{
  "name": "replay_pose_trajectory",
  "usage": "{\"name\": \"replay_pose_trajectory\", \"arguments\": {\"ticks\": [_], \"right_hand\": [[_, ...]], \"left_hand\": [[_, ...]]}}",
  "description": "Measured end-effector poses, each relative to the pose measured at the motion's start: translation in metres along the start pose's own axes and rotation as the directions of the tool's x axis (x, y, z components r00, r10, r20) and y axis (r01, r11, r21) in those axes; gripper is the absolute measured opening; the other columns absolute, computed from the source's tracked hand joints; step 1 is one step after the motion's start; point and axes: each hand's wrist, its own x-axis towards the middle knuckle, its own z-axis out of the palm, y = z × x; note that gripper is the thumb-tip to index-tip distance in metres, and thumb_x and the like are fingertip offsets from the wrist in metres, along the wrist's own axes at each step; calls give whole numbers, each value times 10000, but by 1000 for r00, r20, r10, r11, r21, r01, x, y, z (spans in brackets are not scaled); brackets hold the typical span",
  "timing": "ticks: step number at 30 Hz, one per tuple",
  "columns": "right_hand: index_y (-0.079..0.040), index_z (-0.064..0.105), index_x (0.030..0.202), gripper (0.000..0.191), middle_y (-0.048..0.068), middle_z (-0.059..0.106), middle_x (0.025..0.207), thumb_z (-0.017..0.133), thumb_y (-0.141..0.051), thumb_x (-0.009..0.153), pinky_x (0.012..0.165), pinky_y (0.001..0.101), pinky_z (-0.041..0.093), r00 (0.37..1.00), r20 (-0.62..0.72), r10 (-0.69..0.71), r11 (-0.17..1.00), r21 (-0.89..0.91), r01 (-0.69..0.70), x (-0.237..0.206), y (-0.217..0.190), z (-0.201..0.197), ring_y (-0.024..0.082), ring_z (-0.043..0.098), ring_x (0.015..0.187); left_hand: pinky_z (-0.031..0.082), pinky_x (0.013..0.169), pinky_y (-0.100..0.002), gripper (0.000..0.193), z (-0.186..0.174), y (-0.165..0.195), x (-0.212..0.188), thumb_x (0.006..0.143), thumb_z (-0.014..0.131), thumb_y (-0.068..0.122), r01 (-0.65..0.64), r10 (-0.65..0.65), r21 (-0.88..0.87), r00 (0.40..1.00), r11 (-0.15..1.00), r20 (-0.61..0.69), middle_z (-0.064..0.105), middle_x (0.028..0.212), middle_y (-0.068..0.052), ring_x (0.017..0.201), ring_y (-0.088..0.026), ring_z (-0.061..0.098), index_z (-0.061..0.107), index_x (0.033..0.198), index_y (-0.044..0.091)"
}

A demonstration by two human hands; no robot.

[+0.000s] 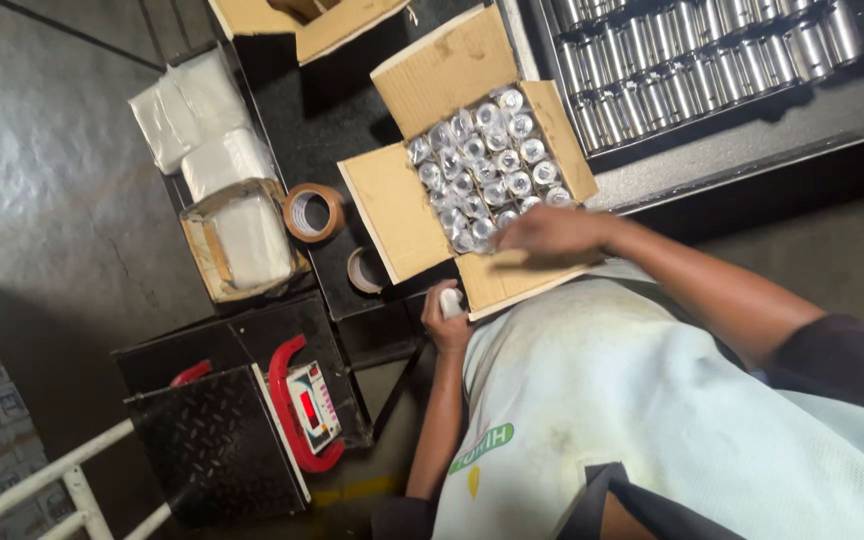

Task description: The person wraps cylindrical metal parts in plastic sleeves and places them one at a time into the compartments of a partitioned cardboard box. When a box is filled, the person folds it closed and seals it with tape, then continues packing parts into another box.

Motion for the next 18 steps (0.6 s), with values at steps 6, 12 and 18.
{"name": "replay_pose_trajectory", "arguments": {"ticks": [6,12,18], "right_hand": [[-28,681,1305,666,178,663,1367,206,-470,1153,1160,433,375,845,-527,-90,892,334,303,-39,69,3,324,562,1347],[-33,741,1084,367,165,772,1070,402,-164,1032,890,360,562,618,-767,172,974,228,13,-37,62,83,268,751,959],[-51,772,996,214,195,730,850,631,-211,979,737,408,537,658,-693,294,953,155,-262,-44,19,130,348,711,805]], "left_hand": [[519,542,-302,224,33,0,37,834,636,-3,300,-273,-383,954,874,123,659,938,-72,666,-150,616,623,1057,6],[412,399,-294,276,11,-34,26,998,665,251,649,-584,-146,745,747,323,533,629,-70,434,-129,517,592,921,-4],[574,731,-407,562,-65,-13,14,849,858,516,280,-383,329,871,902,309,724,851,-98,813,-224,738,743,1051,5]]}}
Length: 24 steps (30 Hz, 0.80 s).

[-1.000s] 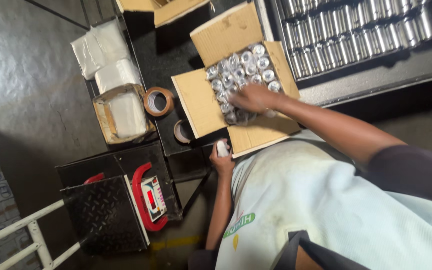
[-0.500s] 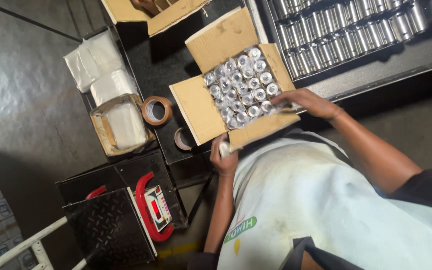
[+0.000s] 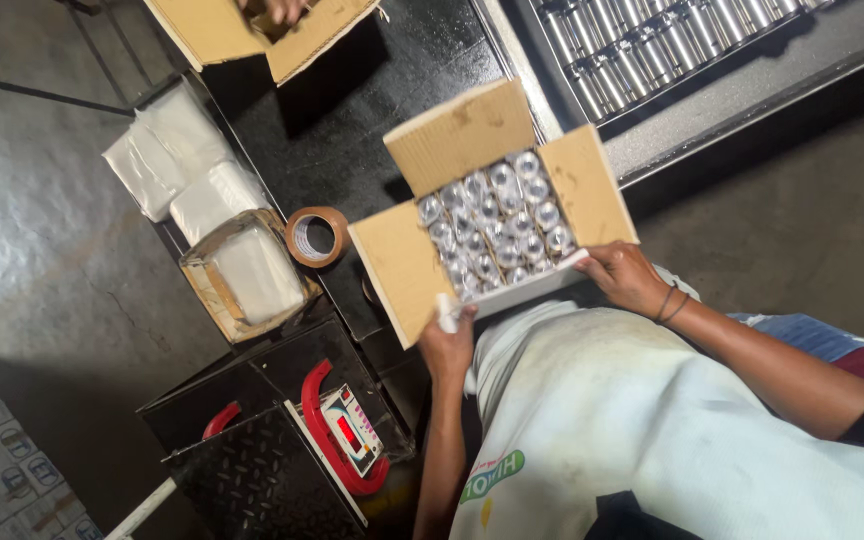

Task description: The person wraps cylindrical metal parts in plastic sleeves and places them one at a time into the compartments of a partitioned cardboard box. When a box is filled, the person folds it closed and seals it with tape, then continues packing parts into another box.

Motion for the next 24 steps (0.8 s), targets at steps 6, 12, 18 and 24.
{"name": "replay_pose_trajectory", "arguments": {"ticks": [6,12,18,24], "right_hand": [[-31,183,1602,1349,282,360,1488,914,-463,554,1084,558,347,1000,-15,24,969,-245,-27,135,1,-34,419,395,1332],[76,400,1486,877,390,340,1515,640,-491,862,1100,504,376,798,599,-65,929,-256,268,151,-55,-44,507,373,1389],[261,373,1398,752,520,271,1478,550,-232,858,1117,687,288,818,520,-246,383,-723,575,53,-62,54,667,282,1388],[175,484,1312,861,464,247,1543,812,-297,671,1178,618,222,757,572,-315,692,-407,596,66,-22,43,603,184,1443]], "left_hand": [[536,926,-543,1407,-23,41,54,469,987,589,296,-253,285,951,912,-178,387,1451,-280,1145,-470,614,251,1530,32],[552,906,-526,1554,-32,68,59,463,997,625,424,-390,367,906,828,-167,373,1444,-319,1135,-469,609,107,1577,6],[625,801,-401,659,-58,75,52,853,854,473,183,-100,529,978,829,-182,709,1170,-156,922,-301,767,606,1334,98],[457,625,-440,380,65,75,44,830,820,218,-314,504,601,846,735,-173,611,760,-53,699,-270,618,719,1182,116]]}}
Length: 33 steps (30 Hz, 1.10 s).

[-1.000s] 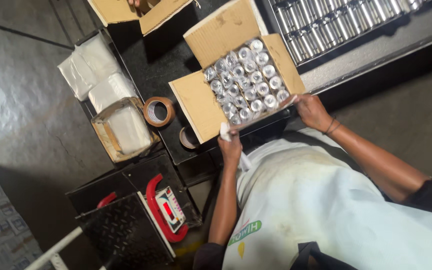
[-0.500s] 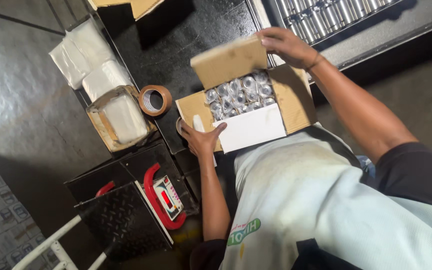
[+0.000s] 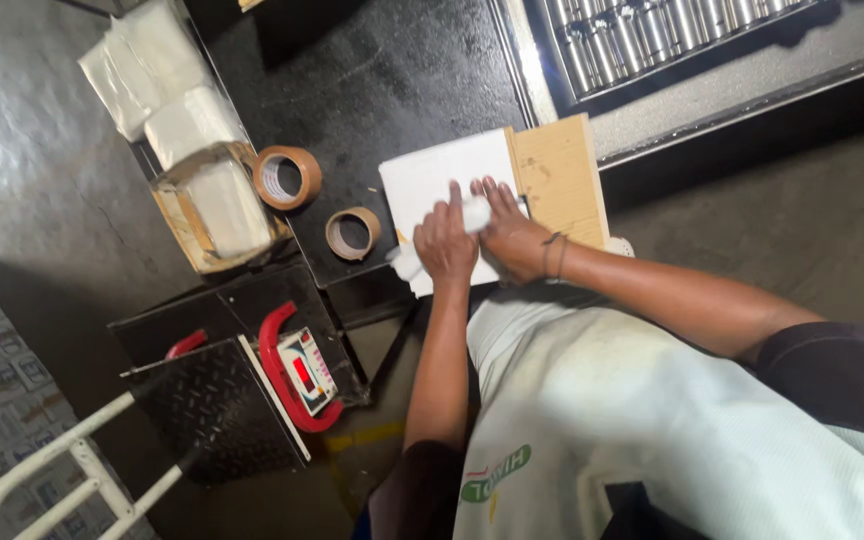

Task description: The person wraps cylindrical metal parts in plastic sleeves and places them one at a time into the compartments of a partitioned cardboard box. When a box is filled, the person folds it closed and seals it with tape, then continues packing parts into another box.

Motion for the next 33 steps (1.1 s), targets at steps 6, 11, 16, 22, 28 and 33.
{"name": "replay_pose_trajectory", "arguments": {"ticks": [6,11,16,22,28,33], "right_hand": [[83,422,1454,942,294,462,1469,859,-287,706,1196,486,378,670,-238,703,523,811,-261,-78,35,-73,313,424,1394],[33,547,1409,1107,310,566,1414,795,-493,468,1104,544,354,904,-294,312,895,411,-175,-33,6,-75,410,521,1337],[157,569,1299,902,398,585,1332,819,-477,708,1138,545,359,949,-303,-83,876,-476,-75,42,3,-64,511,570,1254],[19,722,929,363,182,712,864,773,-264,708,810,449,556,990,-139,-11,1000,7,13,152,-12,-48,336,696,877],[-58,754,946,154,139,714,774,752,-140,815,886,564,478,955,111,-276,961,54,272,226,-127,12,317,660,738],[14,721,1064,350,104,738,900,717,14,714,697,325,567,950,-312,-33,670,698,253,107,-36,-42,167,677,815]], "left_hand": [[462,673,-417,592,23,6,-12,780,805,186,44,-43,-52,999,998,22,619,837,-35,766,-228,620,652,1347,109],[558,908,-400,460,17,-1,-11,876,612,61,287,-401,-472,902,834,-160,629,1141,-108,1028,-298,682,593,1336,89],[513,879,-499,519,24,10,-40,819,713,248,75,-173,-406,962,911,-210,604,1183,-181,1037,-434,606,549,1255,18],[528,899,-506,402,26,22,-52,768,662,263,30,-28,-69,999,997,25,637,1242,-172,1058,-361,660,671,1136,100],[538,943,-431,411,16,8,-50,890,673,197,-21,25,-203,1000,979,17,649,1311,-159,1112,-333,669,654,1294,123],[502,861,-463,413,18,12,-52,856,668,178,-26,3,-211,994,977,-111,660,1191,-164,1040,-354,677,640,1247,48]]}}
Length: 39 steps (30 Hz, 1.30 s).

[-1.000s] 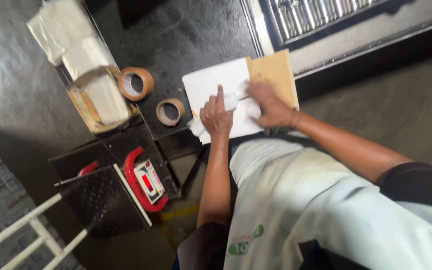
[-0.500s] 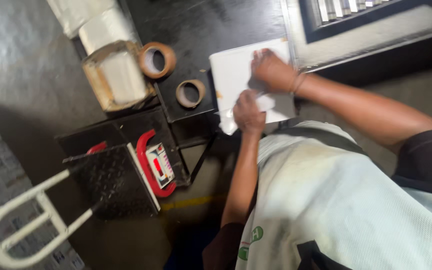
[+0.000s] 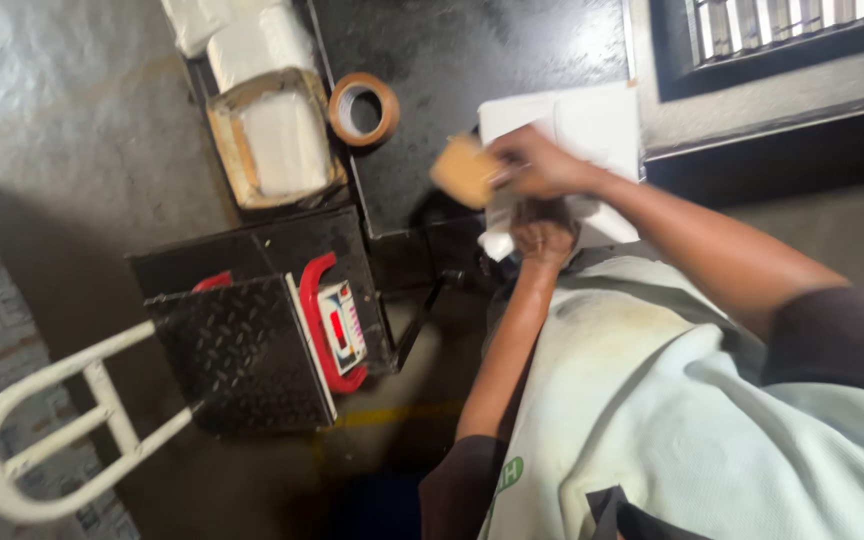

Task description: The person wraps cylindrical metal parts in plastic sleeves and places them one at a time into the compartments of a partitioned cardboard box. When a box is filled, the person folds it closed and seals it with tape, then continues packing parts into another box.

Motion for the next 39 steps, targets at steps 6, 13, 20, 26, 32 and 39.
{"name": "replay_pose_trajectory", "arguments": {"ticks": [6,13,20,26,32,39], "right_hand": [[-49,630,1213,339,107,753,956,735,-32,892,797,282,586,892,-151,426,826,467,-315,-105,-28,-71,120,714,886],[-19,720,1100,259,149,667,1218,792,-102,865,876,377,590,865,-459,-205,883,-469,-39,-121,-64,-43,268,705,1042],[-87,718,930,54,84,697,1177,756,-119,909,1059,419,496,971,-208,-122,985,-143,93,-119,-65,-66,256,646,1173],[-83,757,1053,162,54,711,1127,749,-188,931,1029,393,491,933,-335,-132,929,-370,-1,-114,-61,-67,226,624,1132],[-93,757,1025,159,56,692,1086,789,-217,932,947,391,478,950,-221,-222,768,-640,31,-90,-56,-59,237,601,1092],[-74,742,1021,287,64,666,1143,857,-250,827,878,395,439,974,-124,-191,733,-678,57,-86,-56,-55,253,571,1076]], "left_hand": [[481,737,-472,347,11,1,2,804,695,237,-84,86,48,994,995,-61,675,1004,-228,774,-357,617,652,1006,-41],[464,695,-454,321,12,-7,1,809,757,244,-142,141,-14,989,990,-44,675,894,-218,705,-339,609,579,675,13],[467,660,-417,383,12,-6,3,759,768,278,-149,132,-106,979,983,-156,714,1003,-258,685,-319,617,702,890,-76],[509,792,-416,241,21,-10,0,931,727,204,33,-44,56,980,998,192,688,888,-167,817,-299,684,676,777,26],[521,821,-400,293,18,-9,-1,858,618,49,-85,82,-45,995,995,-57,711,1190,-190,936,-305,696,678,1125,-55],[503,764,-397,274,5,-1,6,895,631,56,-32,26,-108,998,994,-54,720,1144,-166,881,-299,698,687,1142,-50]]}}
